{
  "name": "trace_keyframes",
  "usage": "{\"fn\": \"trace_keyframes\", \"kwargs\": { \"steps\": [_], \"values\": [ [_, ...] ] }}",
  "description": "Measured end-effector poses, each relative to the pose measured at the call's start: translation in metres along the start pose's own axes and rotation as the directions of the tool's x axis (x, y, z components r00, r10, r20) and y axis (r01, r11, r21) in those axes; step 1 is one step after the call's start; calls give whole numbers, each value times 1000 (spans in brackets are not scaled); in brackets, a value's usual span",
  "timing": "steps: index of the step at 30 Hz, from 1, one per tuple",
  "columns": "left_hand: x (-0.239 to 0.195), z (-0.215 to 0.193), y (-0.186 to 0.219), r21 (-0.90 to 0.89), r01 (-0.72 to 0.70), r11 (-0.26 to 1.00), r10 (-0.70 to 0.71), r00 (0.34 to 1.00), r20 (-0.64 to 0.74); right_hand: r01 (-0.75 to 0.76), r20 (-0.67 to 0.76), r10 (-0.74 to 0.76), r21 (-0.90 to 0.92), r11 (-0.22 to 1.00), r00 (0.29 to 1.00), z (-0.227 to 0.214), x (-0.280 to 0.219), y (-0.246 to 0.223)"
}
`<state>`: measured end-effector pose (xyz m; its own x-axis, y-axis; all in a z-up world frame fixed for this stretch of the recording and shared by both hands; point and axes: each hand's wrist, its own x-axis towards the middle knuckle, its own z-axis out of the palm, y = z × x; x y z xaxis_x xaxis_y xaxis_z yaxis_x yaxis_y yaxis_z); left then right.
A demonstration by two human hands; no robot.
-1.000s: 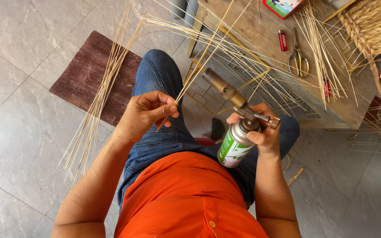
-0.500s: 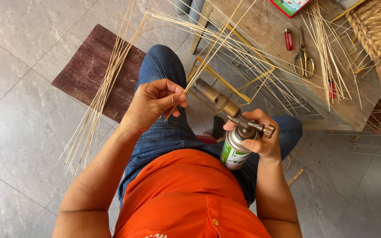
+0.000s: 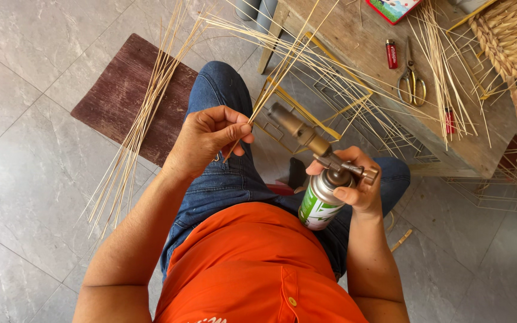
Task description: The person uses a handheld blowtorch to heat thin bamboo sticks one at a time. They pick up each stick, pass it through the flame, and place it on a nearby table. The process is repeated continuously throughout the clip.
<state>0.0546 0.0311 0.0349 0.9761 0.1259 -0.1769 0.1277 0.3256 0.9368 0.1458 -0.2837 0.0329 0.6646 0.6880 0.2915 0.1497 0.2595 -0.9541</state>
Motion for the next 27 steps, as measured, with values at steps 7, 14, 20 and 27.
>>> {"fn": "trace_keyframes", "kwargs": {
  "steps": [7,14,20,27],
  "values": [
    [1,1,-2,-65,17,998,-17,1000,-1,60,-110,-49,94,994,993,-5,10,0],
    [4,-1,-3,-82,15,996,-17,1000,-22,-45,-24,45,-2,999,999,0,0,3],
    [3,-1,-5,-77,25,997,-26,1000,-13,47,-109,-40,62,997,993,-11,11,8],
    [-7,-10,-9,-20,68,997,-68,997,-23,143,-305,-93,148,979,948,-23,26,4]
  ]
}}
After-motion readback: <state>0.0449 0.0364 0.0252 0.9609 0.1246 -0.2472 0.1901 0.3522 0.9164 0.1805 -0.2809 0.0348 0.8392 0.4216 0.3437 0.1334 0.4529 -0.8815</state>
